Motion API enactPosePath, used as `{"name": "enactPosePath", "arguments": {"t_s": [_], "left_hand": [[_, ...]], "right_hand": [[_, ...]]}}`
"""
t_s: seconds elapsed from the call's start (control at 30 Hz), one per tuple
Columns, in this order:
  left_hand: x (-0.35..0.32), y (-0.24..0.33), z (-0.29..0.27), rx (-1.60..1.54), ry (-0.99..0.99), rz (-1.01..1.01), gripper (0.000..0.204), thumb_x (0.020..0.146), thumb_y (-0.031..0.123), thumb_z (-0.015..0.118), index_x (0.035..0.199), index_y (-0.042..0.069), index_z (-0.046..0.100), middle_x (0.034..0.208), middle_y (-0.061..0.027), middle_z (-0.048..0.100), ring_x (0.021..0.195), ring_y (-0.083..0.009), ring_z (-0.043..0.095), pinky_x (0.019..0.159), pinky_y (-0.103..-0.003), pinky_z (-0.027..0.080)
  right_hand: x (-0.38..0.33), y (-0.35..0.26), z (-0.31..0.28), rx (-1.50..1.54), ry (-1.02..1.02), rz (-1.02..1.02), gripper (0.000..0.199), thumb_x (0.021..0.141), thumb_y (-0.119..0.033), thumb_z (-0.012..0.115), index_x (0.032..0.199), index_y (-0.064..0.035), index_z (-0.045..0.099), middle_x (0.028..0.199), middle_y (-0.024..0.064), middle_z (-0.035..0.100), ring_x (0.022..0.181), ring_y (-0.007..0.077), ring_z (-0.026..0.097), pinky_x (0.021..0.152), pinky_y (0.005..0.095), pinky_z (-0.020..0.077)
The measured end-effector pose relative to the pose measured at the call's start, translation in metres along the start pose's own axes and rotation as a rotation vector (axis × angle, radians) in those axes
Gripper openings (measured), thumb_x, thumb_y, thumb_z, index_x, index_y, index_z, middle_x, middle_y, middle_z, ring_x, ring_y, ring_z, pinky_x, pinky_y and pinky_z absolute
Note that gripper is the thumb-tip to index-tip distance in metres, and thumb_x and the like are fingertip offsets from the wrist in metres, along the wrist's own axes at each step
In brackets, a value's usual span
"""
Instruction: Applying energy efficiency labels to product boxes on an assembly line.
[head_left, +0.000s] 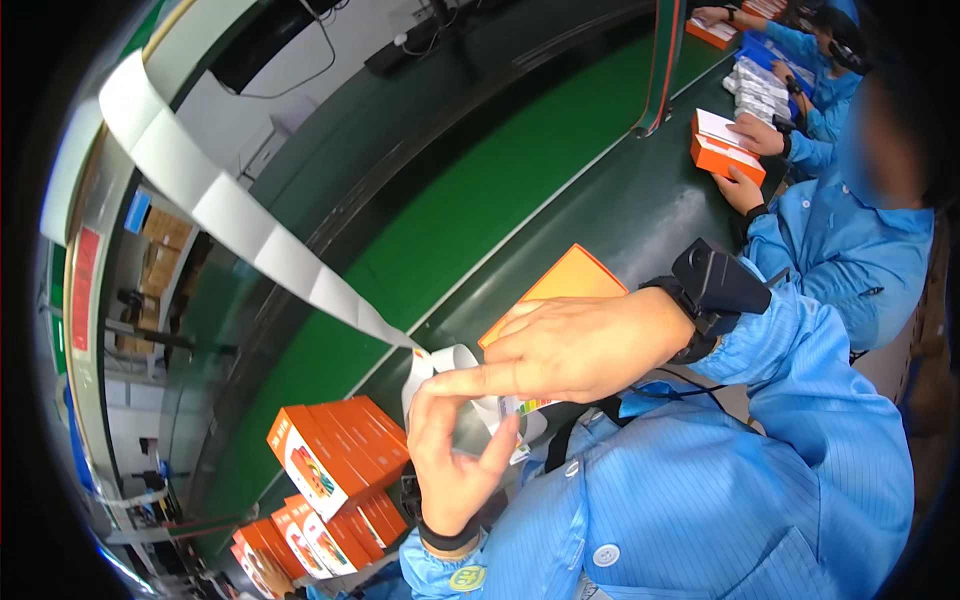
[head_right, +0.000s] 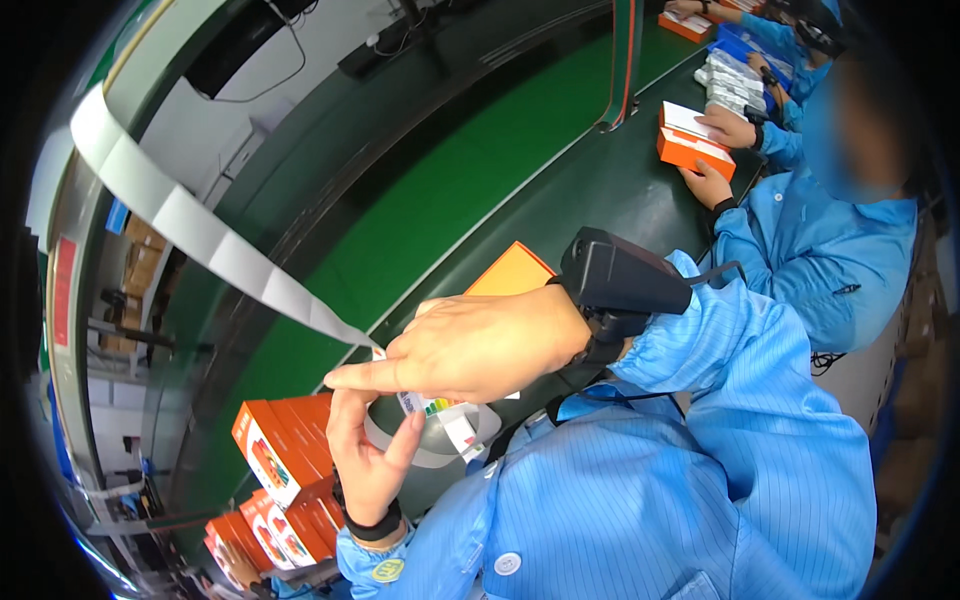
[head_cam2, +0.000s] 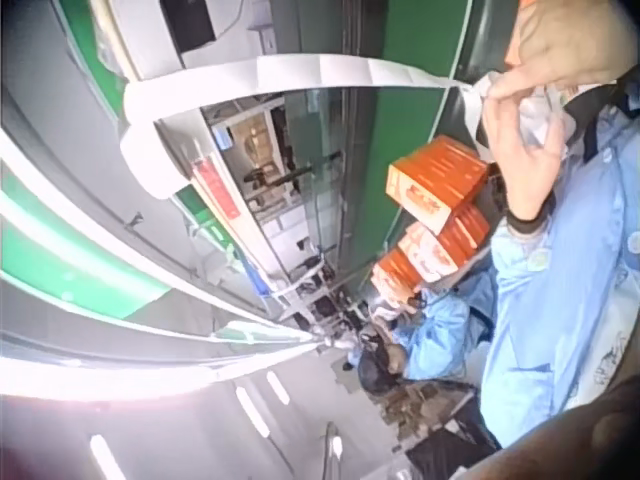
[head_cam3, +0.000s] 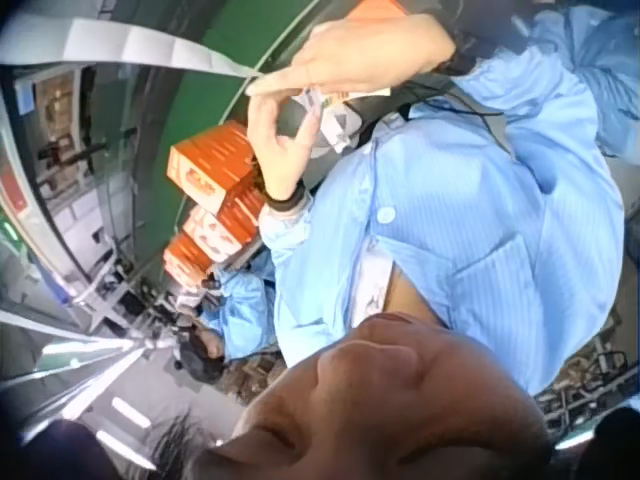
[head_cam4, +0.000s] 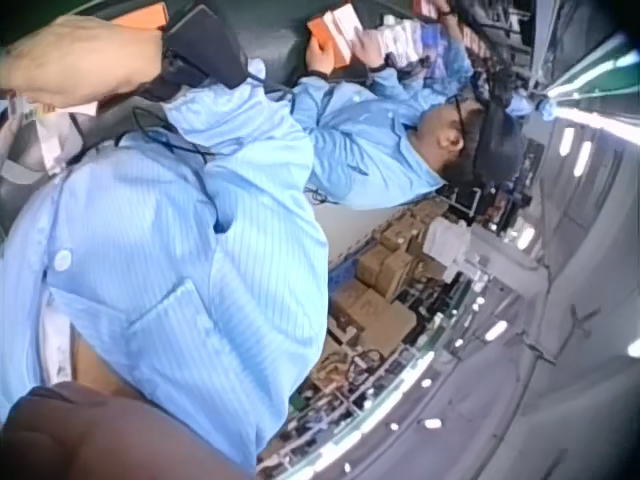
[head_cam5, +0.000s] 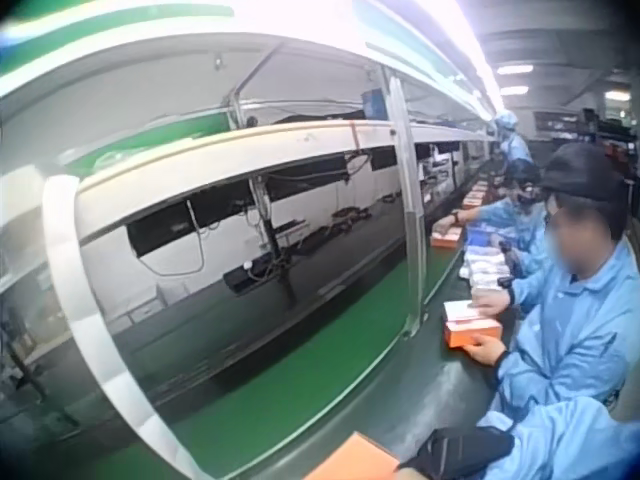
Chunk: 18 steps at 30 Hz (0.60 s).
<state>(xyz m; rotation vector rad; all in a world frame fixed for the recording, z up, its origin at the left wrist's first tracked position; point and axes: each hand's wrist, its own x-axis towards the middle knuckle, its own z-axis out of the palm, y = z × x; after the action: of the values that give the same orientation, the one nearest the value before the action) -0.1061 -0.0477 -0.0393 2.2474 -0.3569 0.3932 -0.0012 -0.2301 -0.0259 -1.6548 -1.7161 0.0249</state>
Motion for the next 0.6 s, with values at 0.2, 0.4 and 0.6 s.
{"name": "enactPosePath", "arguments": {"t_s": [0.2, 0.4, 0.6], "left_hand": [[-0.023, 0.006, 0.009, -0.196, 0.061, -0.186, 0.010, 0.072, 0.000, 0.068, 0.079, 0.000, 0.061, 0.082, -0.0098, 0.055, 0.077, -0.0173, 0.051, 0.071, -0.026, 0.040], [-0.034, -0.008, 0.036, -0.437, 0.162, -0.316, 0.010, 0.073, -0.001, 0.066, 0.081, -0.002, 0.061, 0.084, -0.0084, 0.056, 0.076, -0.0149, 0.052, 0.069, -0.025, 0.041], [-0.050, -0.052, 0.073, -0.627, 0.275, -0.767, 0.076, 0.074, 0.003, 0.066, 0.138, 0.005, 0.025, 0.133, -0.0132, 0.038, 0.116, -0.0217, 0.043, 0.093, -0.034, 0.036]], "right_hand": [[-0.013, -0.012, 0.008, -0.005, 0.007, 0.349, 0.066, 0.074, -0.015, 0.065, 0.131, -0.0022, 0.033, 0.093, 0.0141, 0.058, 0.083, 0.0287, 0.058, 0.069, 0.0374, 0.0464], [-0.063, 0.007, 0.023, 0.394, 0.327, 0.663, 0.024, 0.076, -0.013, 0.068, 0.097, -0.0026, 0.062, 0.082, 0.0100, 0.063, 0.072, 0.0191, 0.062, 0.066, 0.0265, 0.0478], [-0.080, 0.028, 0.038, 0.373, 0.455, 1.054, 0.008, 0.079, -0.005, 0.064, 0.086, -0.0007, 0.062, 0.071, 0.0030, 0.062, 0.068, 0.0051, 0.058, 0.056, 0.0190, 0.0437]]}}
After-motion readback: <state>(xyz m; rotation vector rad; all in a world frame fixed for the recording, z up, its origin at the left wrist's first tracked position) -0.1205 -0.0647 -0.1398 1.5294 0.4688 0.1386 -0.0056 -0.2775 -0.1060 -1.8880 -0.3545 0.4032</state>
